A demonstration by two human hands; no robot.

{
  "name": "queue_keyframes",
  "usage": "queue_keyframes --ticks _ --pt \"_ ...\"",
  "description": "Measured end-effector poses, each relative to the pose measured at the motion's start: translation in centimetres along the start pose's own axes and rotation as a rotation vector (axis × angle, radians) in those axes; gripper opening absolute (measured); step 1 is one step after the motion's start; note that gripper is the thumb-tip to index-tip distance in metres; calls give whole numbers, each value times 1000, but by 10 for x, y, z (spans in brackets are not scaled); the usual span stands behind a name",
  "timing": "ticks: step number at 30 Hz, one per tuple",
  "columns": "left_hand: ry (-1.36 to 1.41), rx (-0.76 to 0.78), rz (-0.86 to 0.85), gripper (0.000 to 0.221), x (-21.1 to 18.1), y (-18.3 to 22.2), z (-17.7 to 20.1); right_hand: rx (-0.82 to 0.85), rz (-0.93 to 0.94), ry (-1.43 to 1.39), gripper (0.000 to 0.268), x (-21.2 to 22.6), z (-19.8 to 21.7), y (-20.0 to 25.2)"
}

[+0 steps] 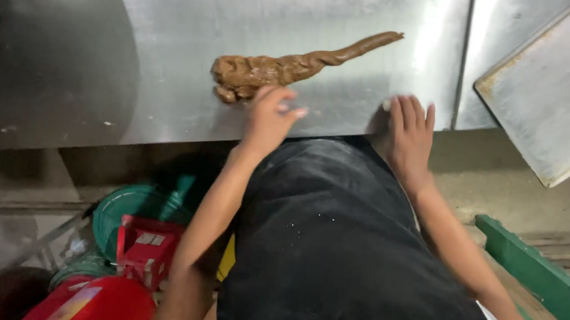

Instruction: Portioning dough, filling it with a brown paste, and rolling it into cylinders on a baking tray.

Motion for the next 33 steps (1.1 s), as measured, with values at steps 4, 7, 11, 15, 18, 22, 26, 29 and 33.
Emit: queue_keyframes --ticks 4,7,11,15,18,22,26,29,33 --pt "97 -112 149 33 43 39 56 9 -13 -42 65 2 -18 2" --pt "57 -296 246 30 66 60 86 25 -16 -65 96 -25 -35 -54" --pt "105 -372 490 28 83 78 94 329 -378 177 110 -96 -38 -148" --pt "80 -255 203 25 56 63 96 333 -464 16 108 -80 -4 -159" --pt "115 -310 232 23 69 67 107 149 -230 -48 100 -53 -49 -59" --pt "374 -436 301 17 112 69 96 99 -221 -134 78 -15 8 -25" --pt "520 -455 389 15 110 54 62 103 -476 -382 39 -76 -15 -32" --pt "508 -355 358 14 78 35 42 3 -751 -1264 39 -125 -25 -31" --pt "508 -338 325 13 54 0 14 -94 -760 -2199 44 -150 29 -31"
Point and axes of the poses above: each hand's wrist, its own y-axis away from the middle knuckle, its own z-axis out of the back of the hand, x = y × z, the point moved 10 cm from there along -y, towards the middle knuckle, and after that the axes turned 7 degrees about y, right-handed, at the moved point
